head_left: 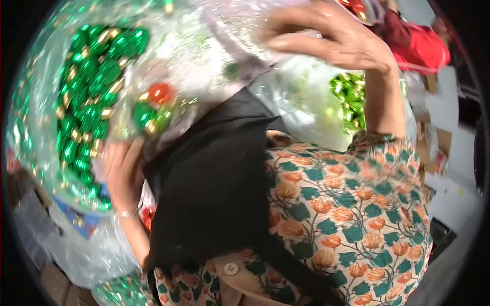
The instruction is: The recorder is assembling and packaging small green and red plastic decorative ornaments at a workstation.
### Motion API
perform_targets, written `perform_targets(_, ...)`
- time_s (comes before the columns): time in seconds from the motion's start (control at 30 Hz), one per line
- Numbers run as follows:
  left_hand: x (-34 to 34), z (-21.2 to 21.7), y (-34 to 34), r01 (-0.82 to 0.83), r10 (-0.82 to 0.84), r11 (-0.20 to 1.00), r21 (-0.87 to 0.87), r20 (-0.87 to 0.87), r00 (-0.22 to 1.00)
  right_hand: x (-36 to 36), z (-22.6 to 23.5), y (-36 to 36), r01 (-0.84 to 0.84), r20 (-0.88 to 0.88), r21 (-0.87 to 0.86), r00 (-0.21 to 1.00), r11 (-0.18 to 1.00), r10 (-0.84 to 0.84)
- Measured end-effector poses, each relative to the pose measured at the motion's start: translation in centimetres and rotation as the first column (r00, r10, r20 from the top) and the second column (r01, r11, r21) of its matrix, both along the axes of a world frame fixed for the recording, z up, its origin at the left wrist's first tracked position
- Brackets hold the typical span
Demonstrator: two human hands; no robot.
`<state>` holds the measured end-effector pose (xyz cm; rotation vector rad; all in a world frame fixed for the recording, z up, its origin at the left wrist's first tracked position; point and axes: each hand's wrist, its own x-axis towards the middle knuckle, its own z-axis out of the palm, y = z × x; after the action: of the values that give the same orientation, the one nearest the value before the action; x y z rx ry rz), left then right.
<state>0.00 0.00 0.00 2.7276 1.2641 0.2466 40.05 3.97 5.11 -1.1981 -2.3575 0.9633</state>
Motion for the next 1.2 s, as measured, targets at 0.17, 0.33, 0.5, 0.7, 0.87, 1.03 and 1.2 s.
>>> perform_targets(0.17,4.2,-2.9,1.3,0.096,-0.091,0.995,-0.008,0.239,0.967,26.9,-5.1,-10.4,0.872,0.834,-0.396,0.473,0.288,-0.285)
perform_targets(0.33,5.4,-0.1,1.5,0.038,-0.046,0.997,0.067,0.117,0.992,30.8,-23.9,-14.7,0.690,0.554,0.171,0.522,0.703,-0.648)
perform_targets(0.5,-0.6,0.3,-1.4,-0.291,0.255,0.952,0.098,0.277,0.927,37.1,-33.1,-17.8,0.694,0.223,-0.377,0.711,0.614,-0.666)
perform_targets(0.7,-14.9,-7.2,-14.6,-0.961,0.562,0.275,-0.017,0.814,0.146,32.5,-27.6,-29.2,0.420,0.351,-0.311,0.884,0.852,-0.308)
perform_targets(0.87,-24.9,-27.7,-33.2,-0.884,0.695,0.005,-0.468,0.637,-0.333,37.8,-27.3,-24.6,0.378,0.575,-0.137,0.783,0.916,-0.237)
perform_targets(1.03,-20.6,-37.4,-32.5,-0.888,0.972,-0.231,-0.398,-0.138,-0.191,29.6,-13.8,-17.2,0.622,0.388,-0.317,0.774,0.716,-0.501)
perform_targets(1.2,-19.0,-39.2,-27.8,-0.927,0.924,-0.267,-0.265,-0.344,-0.167,7.4,-3.0,-6.1,0.641,0.086,-0.154,0.767,0.752,-0.636)
